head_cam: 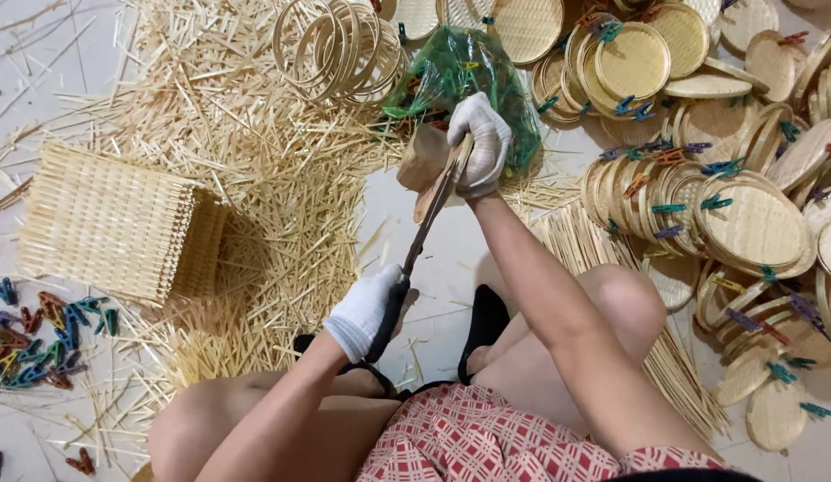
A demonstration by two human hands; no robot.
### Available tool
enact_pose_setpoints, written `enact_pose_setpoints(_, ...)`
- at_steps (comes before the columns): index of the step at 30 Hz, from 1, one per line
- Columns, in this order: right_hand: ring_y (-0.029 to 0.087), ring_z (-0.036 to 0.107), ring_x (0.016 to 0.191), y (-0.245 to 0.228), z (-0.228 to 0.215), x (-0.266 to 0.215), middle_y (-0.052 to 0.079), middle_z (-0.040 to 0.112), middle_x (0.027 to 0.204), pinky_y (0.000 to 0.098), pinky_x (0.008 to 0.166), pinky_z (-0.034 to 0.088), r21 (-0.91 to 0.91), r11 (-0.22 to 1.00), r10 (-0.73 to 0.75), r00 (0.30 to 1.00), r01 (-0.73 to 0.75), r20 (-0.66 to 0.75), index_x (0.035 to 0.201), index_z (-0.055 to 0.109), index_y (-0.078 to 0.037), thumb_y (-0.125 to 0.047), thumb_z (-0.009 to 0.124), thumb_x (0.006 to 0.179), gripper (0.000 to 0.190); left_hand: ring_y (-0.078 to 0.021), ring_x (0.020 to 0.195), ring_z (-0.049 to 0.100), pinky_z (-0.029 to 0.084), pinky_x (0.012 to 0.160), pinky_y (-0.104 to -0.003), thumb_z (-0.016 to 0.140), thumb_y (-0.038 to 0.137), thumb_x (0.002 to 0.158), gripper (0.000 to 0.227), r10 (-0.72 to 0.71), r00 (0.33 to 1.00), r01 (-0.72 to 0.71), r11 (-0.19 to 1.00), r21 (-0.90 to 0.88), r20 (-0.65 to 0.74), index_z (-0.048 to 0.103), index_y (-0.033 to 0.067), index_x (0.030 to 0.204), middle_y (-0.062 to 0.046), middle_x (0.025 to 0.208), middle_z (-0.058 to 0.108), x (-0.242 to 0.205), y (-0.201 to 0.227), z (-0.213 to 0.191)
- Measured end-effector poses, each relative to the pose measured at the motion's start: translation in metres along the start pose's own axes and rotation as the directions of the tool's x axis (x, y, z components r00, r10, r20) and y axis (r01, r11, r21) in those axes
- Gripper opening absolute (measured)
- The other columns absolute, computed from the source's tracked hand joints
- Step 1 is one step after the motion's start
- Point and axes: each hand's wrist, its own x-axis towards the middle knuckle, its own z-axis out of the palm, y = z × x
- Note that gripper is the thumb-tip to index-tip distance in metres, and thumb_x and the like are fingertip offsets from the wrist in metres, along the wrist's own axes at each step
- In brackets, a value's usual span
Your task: The person is weaving bamboo strips into circular components for baskets and using scissors to trim excess material.
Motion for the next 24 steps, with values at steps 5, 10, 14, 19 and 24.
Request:
enact_pose_setpoints(5,0.015,0.047,0.069,0.002,0.001,0.002,0.004,0.048,0.072,0.0294,0.068,0.038,0.011,1.000,0.004,0.999,-0.004,-0.035,0.069,0.047,-0.003,-0.019,0.047,0.106,0.040,-0.0418,0.070,0.064,0.052,0.063,-0.048,0.067,0.029,0.092,0.026,0.086,0.990,-0.088,0.996,-0.018,-0.109,0.057,0.0057,0.090,-0.022,0.076,0.066,-0.002,0.001,-0.009)
enact_pose_setpoints(10,0.013,0.049,0.065,0.005,-0.004,-0.005,0.005,0.051,0.073,0.0276,0.065,0.040,0.091,0.991,0.108,0.992,-0.102,-0.068,0.080,0.055,-0.003,-0.026,0.044,0.110,0.039,-0.0458,0.077,0.065,0.052,0.068,-0.052,0.062,0.036,0.094,0.031,-0.099,0.993,0.102,0.993,0.058,-0.060,0.054,0.0068,0.099,-0.024,0.082,0.067,-0.004,0.014,-0.017)
enact_pose_setpoints(14,0.011,0.049,0.062,-0.001,0.002,-0.007,0.004,0.051,0.072,0.0258,0.062,0.042,0.149,0.983,0.112,0.994,-0.110,-0.002,0.099,0.058,-0.003,-0.032,0.042,0.112,0.035,-0.0481,0.083,0.065,0.050,0.072,-0.057,0.055,0.031,0.099,0.027,-0.008,0.996,0.020,0.991,0.131,-0.091,0.051,0.0061,0.107,-0.026,0.087,0.067,-0.002,0.003,-0.002)
enact_pose_setpoints(19,0.012,0.047,0.064,-0.005,-0.001,-0.004,0.005,0.050,0.074,0.0268,0.064,0.042,0.177,0.984,0.036,0.999,-0.038,0.018,0.106,0.055,-0.004,-0.030,0.046,0.113,0.028,-0.0446,0.080,0.069,0.052,0.071,-0.054,0.055,0.034,0.099,0.028,-0.102,0.994,0.101,0.995,0.025,0.035,0.051,0.0068,0.104,-0.025,0.081,0.069,-0.007,0.026,-0.016)
enact_pose_setpoints(24,0.012,0.047,0.064,-0.005,-0.007,0.000,0.005,0.050,0.076,0.0272,0.064,0.041,0.156,0.988,0.016,1.000,-0.018,0.015,0.107,0.054,-0.005,-0.030,0.046,0.113,0.027,-0.0474,0.080,0.066,0.051,0.069,-0.055,0.062,0.037,0.096,0.033,-0.028,0.998,0.031,0.998,0.053,-0.054,0.052,0.0067,0.103,-0.026,0.082,0.069,-0.007,0.012,-0.014)
